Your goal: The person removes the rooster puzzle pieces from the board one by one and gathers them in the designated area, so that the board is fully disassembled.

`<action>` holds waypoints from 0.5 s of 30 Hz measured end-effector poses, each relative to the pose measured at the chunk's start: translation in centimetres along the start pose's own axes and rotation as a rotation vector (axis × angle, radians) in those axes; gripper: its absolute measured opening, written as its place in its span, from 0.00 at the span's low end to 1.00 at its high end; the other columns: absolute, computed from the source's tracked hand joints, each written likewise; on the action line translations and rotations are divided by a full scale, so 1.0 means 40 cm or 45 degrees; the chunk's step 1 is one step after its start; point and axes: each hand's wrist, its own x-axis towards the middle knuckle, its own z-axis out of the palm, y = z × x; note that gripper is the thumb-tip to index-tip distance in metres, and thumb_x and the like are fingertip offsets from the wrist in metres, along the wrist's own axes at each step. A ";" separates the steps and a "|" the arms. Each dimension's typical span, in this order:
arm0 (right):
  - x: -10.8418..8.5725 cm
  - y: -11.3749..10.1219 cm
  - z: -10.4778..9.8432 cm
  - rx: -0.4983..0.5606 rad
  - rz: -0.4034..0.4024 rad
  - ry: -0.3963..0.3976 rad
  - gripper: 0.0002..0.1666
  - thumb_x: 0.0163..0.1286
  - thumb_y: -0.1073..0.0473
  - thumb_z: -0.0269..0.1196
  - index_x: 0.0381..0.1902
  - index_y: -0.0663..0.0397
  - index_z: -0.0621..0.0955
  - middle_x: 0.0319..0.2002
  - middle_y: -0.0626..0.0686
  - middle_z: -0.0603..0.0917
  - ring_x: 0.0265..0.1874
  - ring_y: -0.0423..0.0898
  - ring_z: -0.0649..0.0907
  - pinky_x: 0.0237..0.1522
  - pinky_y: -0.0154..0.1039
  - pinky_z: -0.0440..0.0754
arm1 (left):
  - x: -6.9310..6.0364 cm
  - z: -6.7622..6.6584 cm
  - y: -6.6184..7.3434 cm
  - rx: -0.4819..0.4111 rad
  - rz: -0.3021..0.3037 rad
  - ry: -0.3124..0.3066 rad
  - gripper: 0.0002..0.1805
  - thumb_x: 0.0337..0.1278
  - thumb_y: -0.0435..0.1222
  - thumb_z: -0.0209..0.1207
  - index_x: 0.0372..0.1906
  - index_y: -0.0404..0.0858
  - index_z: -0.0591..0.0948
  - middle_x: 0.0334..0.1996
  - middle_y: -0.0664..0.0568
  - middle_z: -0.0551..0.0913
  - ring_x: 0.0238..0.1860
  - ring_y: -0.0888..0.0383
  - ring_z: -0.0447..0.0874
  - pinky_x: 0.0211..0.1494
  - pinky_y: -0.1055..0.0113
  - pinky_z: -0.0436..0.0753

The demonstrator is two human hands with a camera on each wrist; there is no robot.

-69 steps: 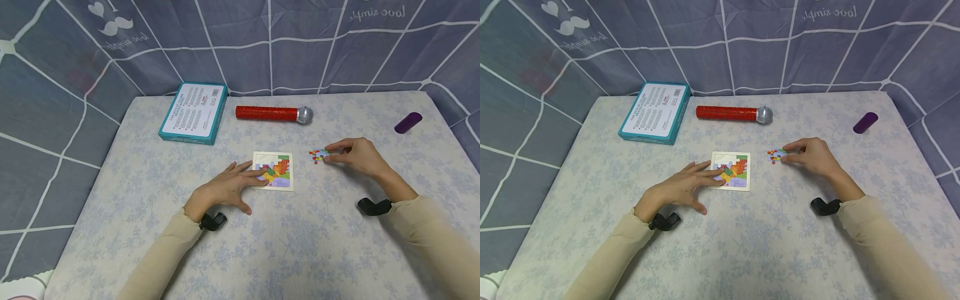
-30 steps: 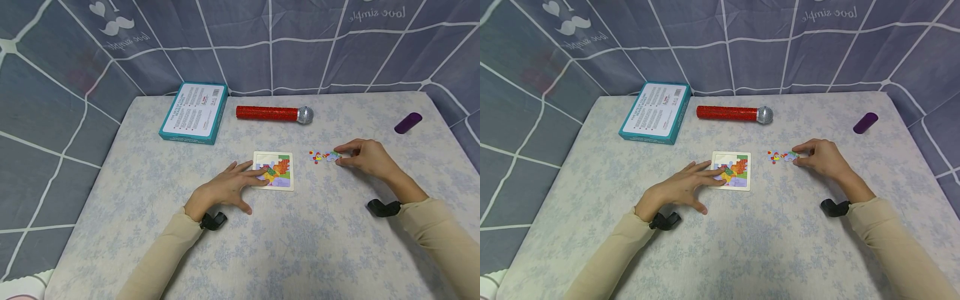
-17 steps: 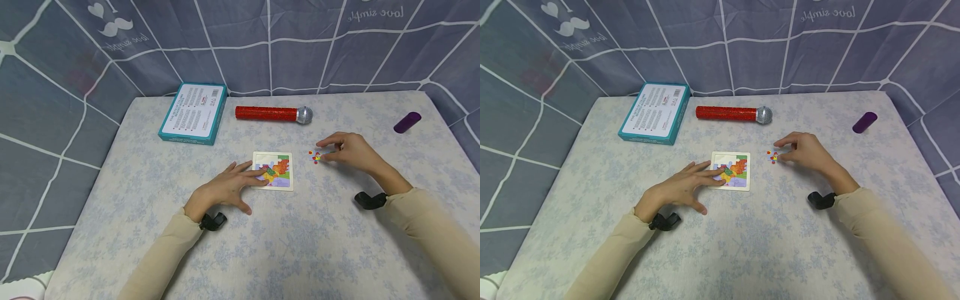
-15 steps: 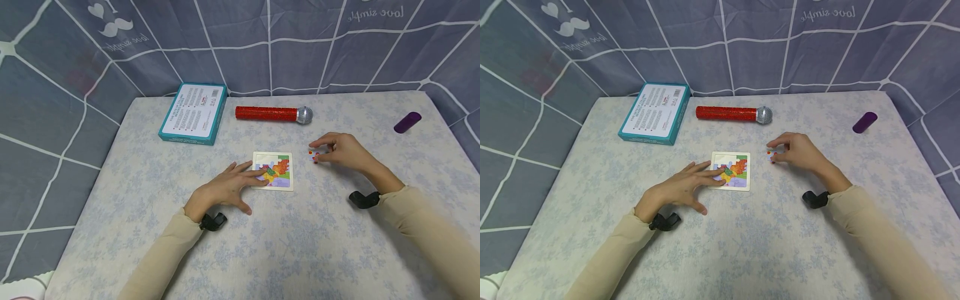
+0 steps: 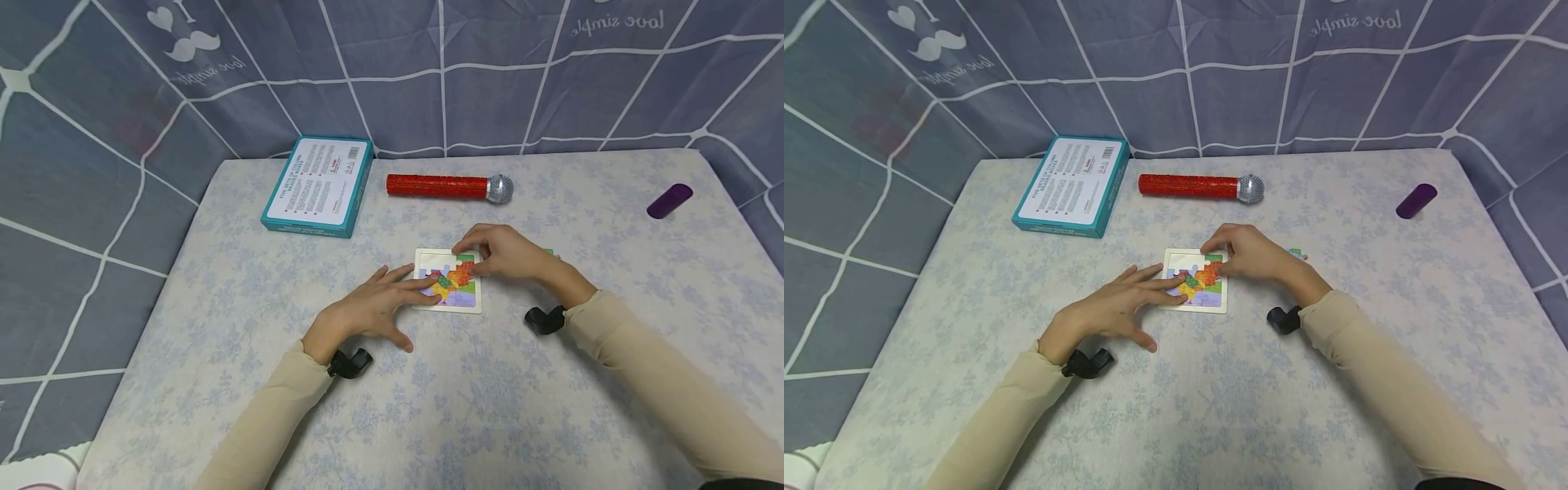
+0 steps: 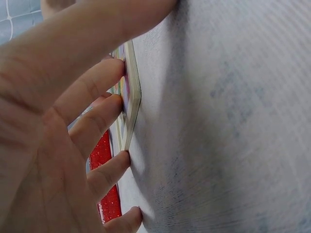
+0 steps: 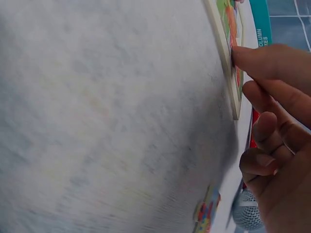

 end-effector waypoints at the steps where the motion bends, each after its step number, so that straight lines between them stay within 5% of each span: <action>1: 0.002 -0.001 0.001 -0.018 -0.004 -0.009 0.21 0.55 0.70 0.69 0.49 0.58 0.86 0.46 0.52 0.82 0.26 0.45 0.73 0.29 0.35 0.70 | 0.000 0.000 0.000 0.004 0.001 0.000 0.49 0.37 0.51 0.77 0.71 0.54 0.69 0.77 0.63 0.50 0.78 0.48 0.37 0.74 0.39 0.40; 15: 0.004 -0.011 -0.015 -0.332 0.006 -0.176 0.25 0.53 0.60 0.69 0.52 0.44 0.84 0.54 0.48 0.76 0.46 0.47 0.77 0.47 0.48 0.76 | -0.002 0.003 0.000 -0.002 0.016 0.022 0.49 0.37 0.50 0.78 0.71 0.53 0.70 0.77 0.63 0.51 0.78 0.48 0.36 0.74 0.38 0.40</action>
